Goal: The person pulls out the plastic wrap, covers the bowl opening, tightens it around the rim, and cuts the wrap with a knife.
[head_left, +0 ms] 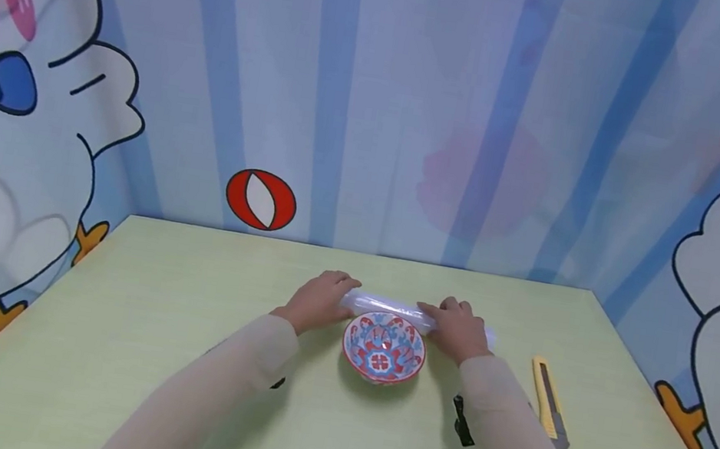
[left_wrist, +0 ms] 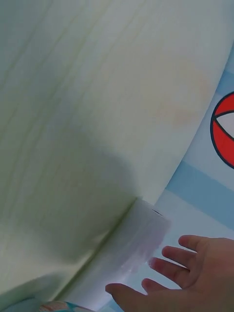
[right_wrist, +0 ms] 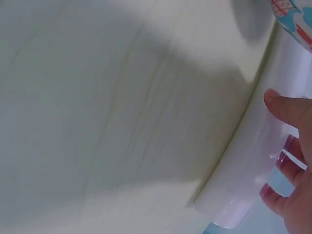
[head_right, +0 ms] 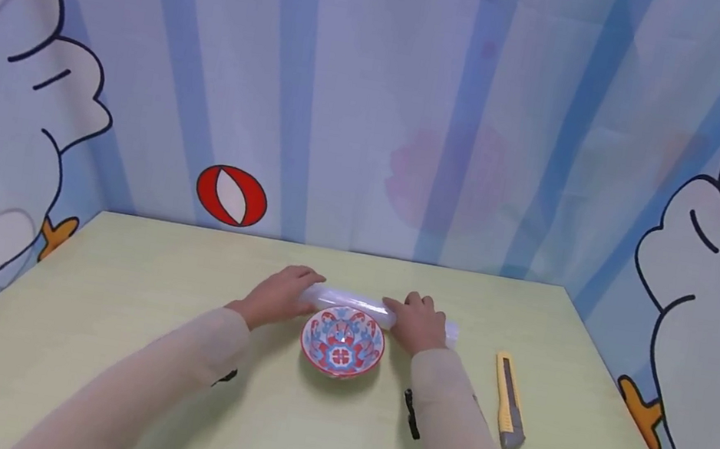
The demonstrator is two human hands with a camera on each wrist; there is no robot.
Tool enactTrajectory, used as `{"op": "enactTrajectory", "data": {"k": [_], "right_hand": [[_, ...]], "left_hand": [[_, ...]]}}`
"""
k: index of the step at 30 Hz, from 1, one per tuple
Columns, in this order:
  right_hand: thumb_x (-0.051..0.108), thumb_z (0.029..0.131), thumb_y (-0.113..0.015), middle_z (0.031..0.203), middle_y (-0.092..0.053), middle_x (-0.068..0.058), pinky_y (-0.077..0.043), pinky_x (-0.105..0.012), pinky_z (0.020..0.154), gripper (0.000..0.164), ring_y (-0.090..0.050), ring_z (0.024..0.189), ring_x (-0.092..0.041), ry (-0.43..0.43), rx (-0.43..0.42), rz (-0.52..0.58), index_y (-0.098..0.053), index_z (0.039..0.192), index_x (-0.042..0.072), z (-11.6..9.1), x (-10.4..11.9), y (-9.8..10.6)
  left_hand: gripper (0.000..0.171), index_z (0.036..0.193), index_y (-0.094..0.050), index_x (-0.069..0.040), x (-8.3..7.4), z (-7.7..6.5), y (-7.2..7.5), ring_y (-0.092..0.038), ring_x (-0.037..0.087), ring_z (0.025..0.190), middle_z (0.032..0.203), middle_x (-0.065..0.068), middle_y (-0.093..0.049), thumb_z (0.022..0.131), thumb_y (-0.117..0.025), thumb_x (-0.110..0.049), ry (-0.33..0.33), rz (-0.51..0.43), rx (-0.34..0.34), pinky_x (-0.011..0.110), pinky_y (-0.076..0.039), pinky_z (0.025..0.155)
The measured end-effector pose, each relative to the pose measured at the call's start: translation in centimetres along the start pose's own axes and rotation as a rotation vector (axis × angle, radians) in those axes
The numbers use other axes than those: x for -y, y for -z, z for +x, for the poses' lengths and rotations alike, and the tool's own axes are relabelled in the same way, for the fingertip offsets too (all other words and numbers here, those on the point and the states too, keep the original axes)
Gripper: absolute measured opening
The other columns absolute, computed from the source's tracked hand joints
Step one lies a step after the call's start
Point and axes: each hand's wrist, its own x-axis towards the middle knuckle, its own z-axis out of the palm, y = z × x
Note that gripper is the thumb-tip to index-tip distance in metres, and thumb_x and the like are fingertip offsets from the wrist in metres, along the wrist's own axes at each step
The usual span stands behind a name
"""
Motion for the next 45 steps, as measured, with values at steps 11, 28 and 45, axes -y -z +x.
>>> {"op": "enactTrajectory", "data": {"k": [11, 28, 45], "right_hand": [[0.022, 0.084, -0.065, 0.118, -0.056, -0.017, -0.044, -0.05, 0.092, 0.045, -0.052, 0.108, -0.035, 0.023, -0.084, 0.006, -0.054, 0.125, 0.007, -0.6, -2.4, -0.7], [0.029, 0.084, -0.066, 0.115, -0.056, -0.016, -0.049, -0.047, 0.087, 0.043, -0.051, 0.104, -0.034, -0.079, -0.085, 0.094, -0.056, 0.121, 0.009, -0.2, -2.5, -1.4], [0.031, 0.084, -0.066, 0.115, -0.056, -0.016, -0.046, -0.048, 0.088, 0.045, -0.051, 0.103, -0.033, -0.092, -0.071, 0.178, -0.057, 0.122, 0.01, -0.1, -2.8, -1.8]], "left_hand": [[0.037, 0.12, -0.058, -0.013, 0.0, 0.2, -1.1, -0.048, 0.019, 0.104, 0.114, 0.004, -0.056, 0.086, -0.064, -0.026, -0.03, 0.059, -0.106, 0.029, -0.045, 0.096], [0.02, 0.104, -0.07, -0.014, 2.6, 0.4, -0.9, -0.06, 0.02, 0.098, 0.1, 0.002, -0.068, 0.086, -0.064, -0.022, 0.004, -0.109, -0.197, 0.036, -0.047, 0.093], [0.015, 0.1, -0.066, -0.016, 2.3, 1.4, -0.7, -0.058, 0.018, 0.081, 0.095, 0.001, -0.069, 0.09, -0.059, -0.024, 0.093, -0.121, -0.236, 0.035, -0.05, 0.081]]}}
